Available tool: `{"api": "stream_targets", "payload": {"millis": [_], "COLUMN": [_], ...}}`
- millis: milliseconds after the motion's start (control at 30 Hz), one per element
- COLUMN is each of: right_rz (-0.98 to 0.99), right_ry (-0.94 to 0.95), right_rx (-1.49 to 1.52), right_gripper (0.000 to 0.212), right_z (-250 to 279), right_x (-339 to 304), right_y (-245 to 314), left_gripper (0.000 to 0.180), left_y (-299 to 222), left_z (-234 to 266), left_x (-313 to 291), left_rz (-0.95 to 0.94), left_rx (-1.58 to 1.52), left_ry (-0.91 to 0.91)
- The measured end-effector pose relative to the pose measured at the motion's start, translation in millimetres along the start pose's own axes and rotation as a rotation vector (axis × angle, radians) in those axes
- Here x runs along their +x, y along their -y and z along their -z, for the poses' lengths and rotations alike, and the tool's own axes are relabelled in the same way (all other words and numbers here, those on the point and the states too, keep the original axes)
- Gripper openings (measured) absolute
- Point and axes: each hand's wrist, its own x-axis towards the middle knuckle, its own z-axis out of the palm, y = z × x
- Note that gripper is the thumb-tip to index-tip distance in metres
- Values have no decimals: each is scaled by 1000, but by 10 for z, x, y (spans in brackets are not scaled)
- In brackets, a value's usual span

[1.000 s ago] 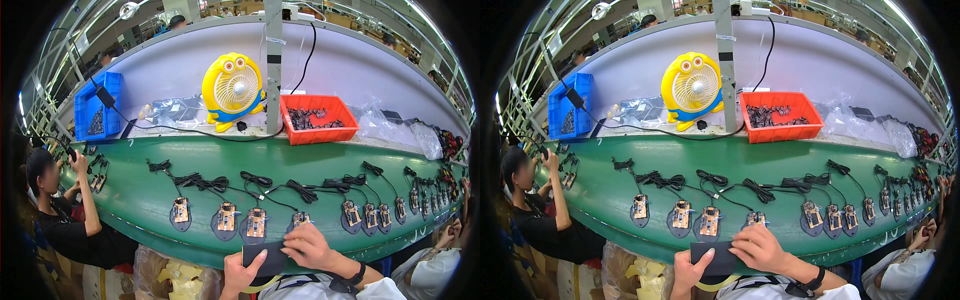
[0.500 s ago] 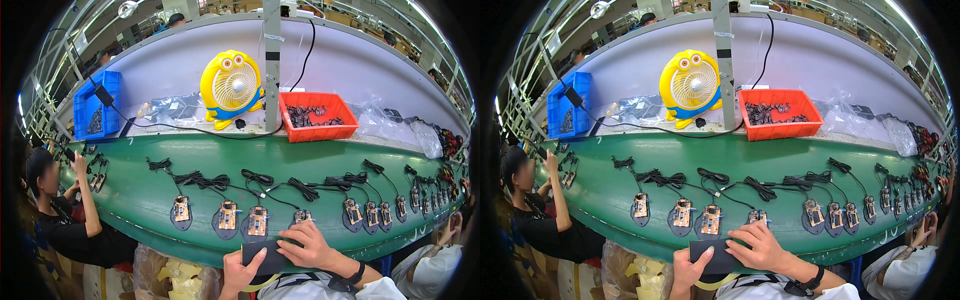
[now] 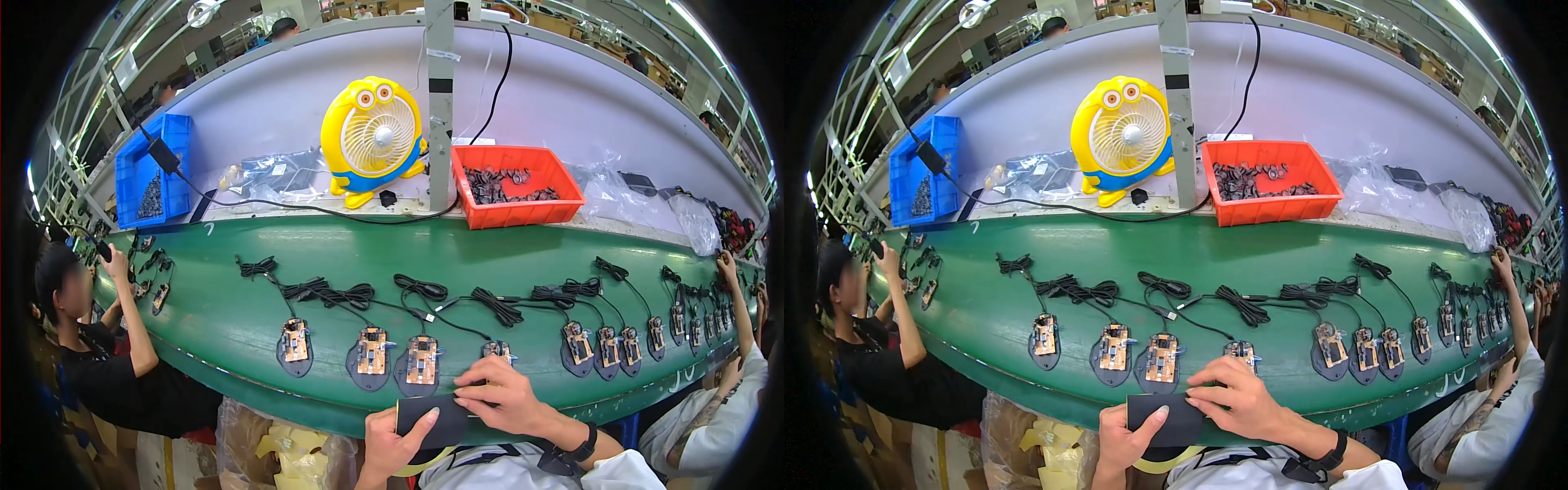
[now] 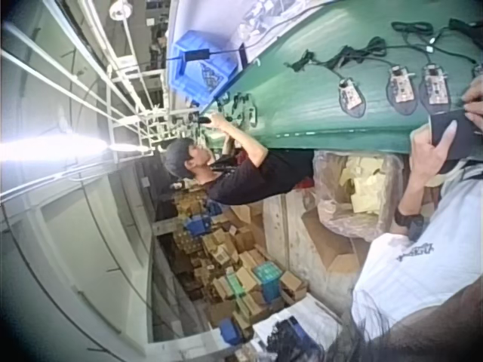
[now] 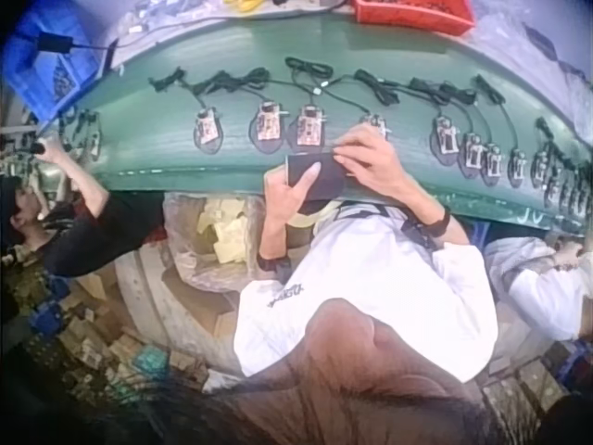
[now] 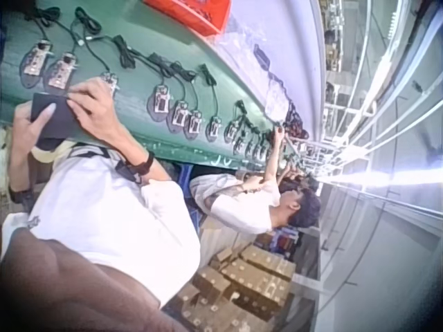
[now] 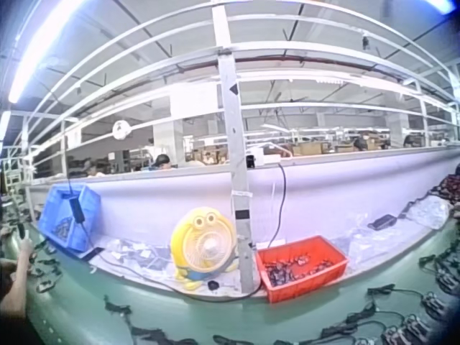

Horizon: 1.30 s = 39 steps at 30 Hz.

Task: Assembling internal components and applying adhesive to electronic device bases on an assembly line.

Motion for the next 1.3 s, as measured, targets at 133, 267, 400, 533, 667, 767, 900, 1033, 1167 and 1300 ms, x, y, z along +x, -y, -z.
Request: {"api": "stream_targets", "payload": {"millis": [133,267,400,533,667,767,900,1033,1167,1300], "right_rz": [37,-104,-77,-26,145,435,488,-409,-503,-329], "right_ry": [-2,-22,27,-16,-76,20,8,-386,-606,-162], "right_rx": [-89,-2,26,-6,-207,-487,-391,542,605,174], "right_gripper": [22,27,26,24,25,26,20,11,2,13], "right_z": [-35,-49,-30,-62,-69,22,74,10,385,789], "right_x": [-55,8,21,-32,-43,-95,-134,-234,-64,-46], "right_y": [-12,53,14,-9,16,66,112,195,-182,-259], "left_gripper": [18,18,18,18,18,18,19,19,20,25], "left_y": [11,-10,-18,-32,-4,115,166,65,40,-118], "left_z": [25,38,53,45,45,66,99,42,41,-327], "left_x": [33,43,48,53,59,53,42,76,41,67], "left_rz": [34,-23,-40,-32,1,53,136,28,-256,-466], "left_rx": [14,10,6,-11,9,-47,-103,-170,100,75], "left_ry": [27,23,29,24,25,17,35,50,281,478]}}
